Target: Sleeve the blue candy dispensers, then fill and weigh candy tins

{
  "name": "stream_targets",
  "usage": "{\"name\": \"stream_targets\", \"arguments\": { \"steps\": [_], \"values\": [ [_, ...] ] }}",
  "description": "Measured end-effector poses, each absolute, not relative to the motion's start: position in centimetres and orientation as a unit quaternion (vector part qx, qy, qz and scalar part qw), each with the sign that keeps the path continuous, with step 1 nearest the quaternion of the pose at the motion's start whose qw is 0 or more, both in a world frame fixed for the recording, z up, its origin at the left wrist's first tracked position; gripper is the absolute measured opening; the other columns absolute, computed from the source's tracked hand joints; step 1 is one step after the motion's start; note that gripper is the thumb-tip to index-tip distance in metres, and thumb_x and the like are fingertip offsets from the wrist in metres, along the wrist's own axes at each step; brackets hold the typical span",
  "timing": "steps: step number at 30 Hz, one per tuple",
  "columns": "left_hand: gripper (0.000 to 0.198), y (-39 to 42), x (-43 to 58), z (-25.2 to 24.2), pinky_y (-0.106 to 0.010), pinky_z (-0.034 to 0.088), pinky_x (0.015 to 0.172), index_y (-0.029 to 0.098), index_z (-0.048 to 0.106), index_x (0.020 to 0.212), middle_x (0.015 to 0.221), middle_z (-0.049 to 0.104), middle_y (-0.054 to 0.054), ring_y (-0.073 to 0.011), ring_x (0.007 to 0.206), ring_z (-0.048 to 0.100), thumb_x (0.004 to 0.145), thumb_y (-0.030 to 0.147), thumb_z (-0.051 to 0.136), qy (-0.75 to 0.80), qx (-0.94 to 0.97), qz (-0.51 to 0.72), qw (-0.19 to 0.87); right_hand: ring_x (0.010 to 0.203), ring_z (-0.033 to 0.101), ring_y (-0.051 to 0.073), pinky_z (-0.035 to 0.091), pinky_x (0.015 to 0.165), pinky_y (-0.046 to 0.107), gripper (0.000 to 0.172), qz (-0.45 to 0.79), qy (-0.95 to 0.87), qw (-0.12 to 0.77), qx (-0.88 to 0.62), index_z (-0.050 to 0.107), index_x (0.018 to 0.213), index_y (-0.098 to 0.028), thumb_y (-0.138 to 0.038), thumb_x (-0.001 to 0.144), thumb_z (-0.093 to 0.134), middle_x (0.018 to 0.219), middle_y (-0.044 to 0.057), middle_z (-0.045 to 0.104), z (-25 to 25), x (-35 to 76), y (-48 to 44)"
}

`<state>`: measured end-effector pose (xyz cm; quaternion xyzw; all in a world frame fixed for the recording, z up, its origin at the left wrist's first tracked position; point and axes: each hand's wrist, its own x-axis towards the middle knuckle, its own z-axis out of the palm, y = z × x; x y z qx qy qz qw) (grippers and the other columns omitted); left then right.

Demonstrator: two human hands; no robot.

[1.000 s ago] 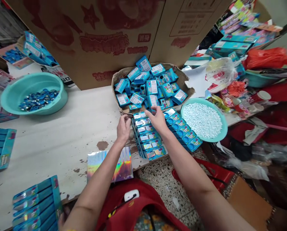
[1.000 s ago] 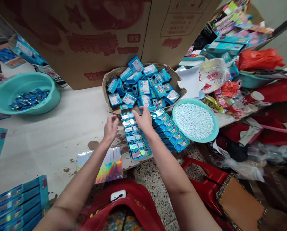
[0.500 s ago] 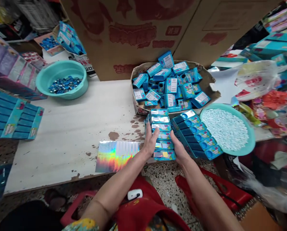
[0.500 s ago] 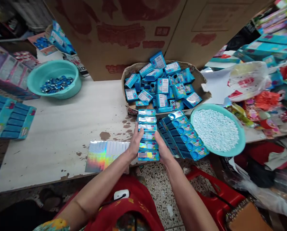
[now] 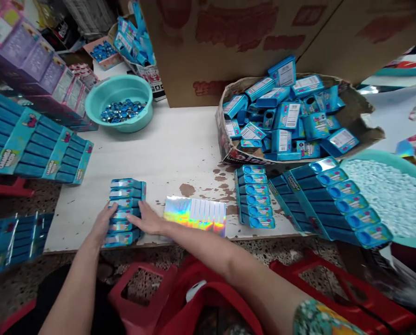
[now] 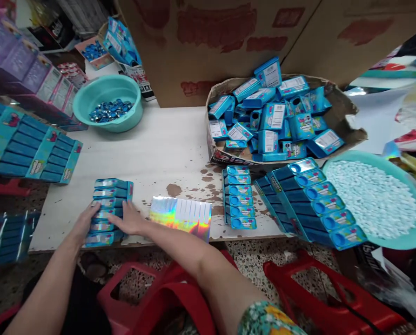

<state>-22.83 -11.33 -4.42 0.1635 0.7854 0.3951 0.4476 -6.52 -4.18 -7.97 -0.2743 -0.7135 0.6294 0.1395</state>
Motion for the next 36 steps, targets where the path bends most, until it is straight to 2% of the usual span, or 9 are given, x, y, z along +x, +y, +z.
{"name": "stream_targets", "arguments": {
  "steps": [2, 6, 7, 10, 14, 19, 26, 31, 36],
  "values": [
    [0.062, -12.0, -23.9, -3.9, -0.048, 0.048, 0.088, 0.019, 0.045, 0.131, 0.120, 0.061, -0.011, -0.0295, 0.107, 0.058, 0.080, 0.053, 0.050, 0.838, 0.207, 0.329, 0.383, 0.128, 0.036, 0.029, 0.031, 0.104, 0.045, 0.079, 0.548, -0.780, 0.128, -0.275, 0.032, 0.139, -0.016, -0.059, 0.078, 0.057, 0.139, 0.013, 0.041, -8.9, -4.3, -3.6],
    [0.062, -9.9, -18.6, -2.5, -0.052, 0.023, 0.108, 0.014, 0.044, 0.133, 0.143, 0.037, -0.016, -0.0341, 0.133, 0.029, 0.080, 0.045, 0.054, 0.869, 0.445, 0.217, 0.023, 0.116, 0.041, 0.031, 0.034, 0.095, 0.047, 0.063, 0.324, -0.793, 0.139, -0.496, 0.050, 0.121, -0.021, -0.047, 0.069, 0.072, 0.125, 0.014, 0.048, -10.4, 4.6, -0.9],
    [0.056, -8.9, -16.2, -2.7, -0.050, 0.023, 0.108, 0.015, 0.047, 0.130, 0.140, 0.041, -0.015, -0.0320, 0.133, 0.030, 0.082, 0.042, 0.054, 0.837, 0.513, 0.192, 0.013, 0.112, 0.042, 0.031, 0.035, 0.092, 0.046, 0.058, 0.290, -0.791, 0.129, -0.523, 0.054, 0.114, -0.020, -0.047, 0.066, 0.074, 0.120, 0.014, 0.049, -10.9, 6.5, -0.4],
    [0.039, -5.5, -9.7, -4.8, -0.046, 0.028, 0.103, 0.025, 0.055, 0.122, 0.132, 0.050, -0.009, -0.0286, 0.127, 0.034, 0.084, 0.034, 0.052, 0.749, 0.648, 0.095, 0.105, 0.105, 0.043, 0.029, 0.035, 0.088, 0.043, 0.047, 0.246, -0.805, 0.136, -0.523, 0.055, 0.102, -0.019, -0.048, 0.069, 0.072, 0.111, 0.012, 0.052, -12.6, 9.9, 0.2],
    [0.023, -2.8, -6.4, -8.0, -0.044, 0.031, 0.091, 0.024, 0.063, 0.100, 0.112, 0.061, -0.008, -0.0277, 0.110, 0.045, 0.086, 0.034, 0.048, 0.728, 0.658, 0.009, 0.190, 0.104, 0.044, 0.028, 0.034, 0.090, 0.042, 0.042, 0.251, -0.818, 0.192, -0.480, 0.054, 0.103, -0.018, -0.049, 0.076, 0.065, 0.110, 0.011, 0.054, -14.3, 10.5, -0.4],
    [0.033, -2.0, -7.4, -7.8, -0.038, 0.030, 0.083, 0.022, 0.062, 0.085, 0.087, 0.067, -0.006, -0.0242, 0.094, 0.053, 0.092, 0.035, 0.033, 0.720, 0.638, -0.018, 0.274, 0.122, 0.037, 0.030, 0.026, 0.102, 0.046, 0.055, 0.229, -0.844, 0.197, -0.443, 0.043, 0.131, -0.019, -0.044, 0.084, 0.057, 0.131, 0.013, 0.048, -14.5, 10.1, -1.1],
    [0.033, -2.2, -6.6, -8.4, -0.032, 0.030, 0.076, 0.021, 0.063, 0.079, 0.084, 0.068, -0.006, -0.0230, 0.090, 0.056, 0.090, 0.033, 0.034, 0.729, 0.616, -0.001, 0.300, 0.136, 0.024, 0.029, 0.015, 0.109, 0.050, 0.051, 0.200, -0.873, 0.173, -0.410, 0.034, 0.140, -0.018, -0.032, 0.092, 0.044, 0.145, 0.011, 0.038, -14.6, 10.0, -3.4],
    [0.033, -2.2, -6.3, -9.1, -0.033, 0.029, 0.078, 0.021, 0.063, 0.080, 0.086, 0.068, -0.006, -0.0237, 0.093, 0.055, 0.091, 0.036, 0.036, 0.739, 0.605, 0.004, 0.296, 0.128, 0.037, 0.025, 0.019, 0.107, 0.050, 0.029, 0.222, -0.868, 0.201, -0.395, 0.057, 0.119, -0.024, -0.027, 0.093, 0.045, 0.135, 0.005, 0.052, -14.1, 10.5, -3.6],
    [0.031, -1.8, -6.0, -9.4, -0.036, 0.027, 0.083, 0.022, 0.064, 0.086, 0.093, 0.069, -0.006, -0.0244, 0.096, 0.053, 0.091, 0.034, 0.036, 0.739, 0.617, 0.008, 0.270, 0.102, 0.054, 0.022, 0.038, 0.091, 0.038, 0.021, 0.297, -0.825, 0.235, -0.420, 0.067, 0.093, -0.024, -0.027, 0.092, 0.047, 0.097, 0.004, 0.069, -12.6, 10.3, -2.3]
  ]
}}
